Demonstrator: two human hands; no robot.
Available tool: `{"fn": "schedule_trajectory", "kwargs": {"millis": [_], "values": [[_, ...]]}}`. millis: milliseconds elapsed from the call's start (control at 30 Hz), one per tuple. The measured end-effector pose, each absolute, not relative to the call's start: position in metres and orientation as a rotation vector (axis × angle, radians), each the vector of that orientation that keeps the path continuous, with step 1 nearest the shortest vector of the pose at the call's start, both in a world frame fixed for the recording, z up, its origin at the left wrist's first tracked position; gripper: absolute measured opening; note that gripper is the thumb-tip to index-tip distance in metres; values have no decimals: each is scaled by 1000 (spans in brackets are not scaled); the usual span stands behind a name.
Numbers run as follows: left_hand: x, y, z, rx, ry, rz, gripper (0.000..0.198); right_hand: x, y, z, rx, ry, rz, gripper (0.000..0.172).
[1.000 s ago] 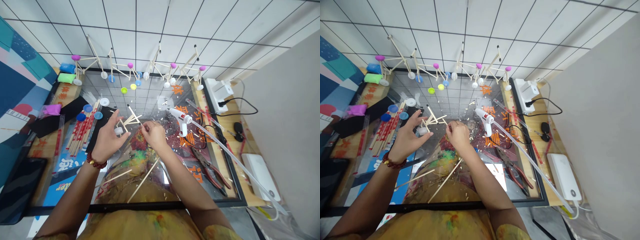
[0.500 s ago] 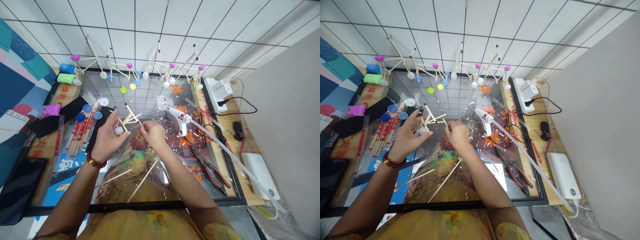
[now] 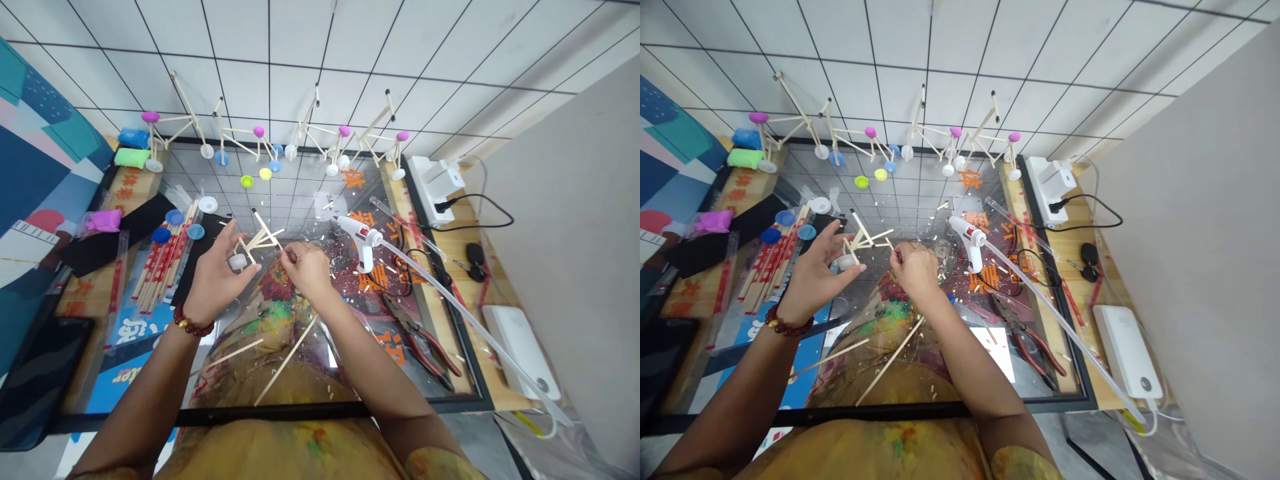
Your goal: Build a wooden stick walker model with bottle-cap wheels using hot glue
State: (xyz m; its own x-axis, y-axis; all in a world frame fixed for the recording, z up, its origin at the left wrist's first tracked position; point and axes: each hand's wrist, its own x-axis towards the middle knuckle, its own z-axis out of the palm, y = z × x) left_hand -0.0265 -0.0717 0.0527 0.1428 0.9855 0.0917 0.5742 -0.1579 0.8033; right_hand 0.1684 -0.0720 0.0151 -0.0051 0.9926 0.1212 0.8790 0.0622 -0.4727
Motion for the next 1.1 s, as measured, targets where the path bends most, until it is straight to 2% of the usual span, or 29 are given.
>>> {"fn": "schedule_trajectory", "kwargs": {"millis": [1100], "values": [[-27,-70,47,1864,1454,887,90,170,-74,16,-1847,-1956,359,14]]}}
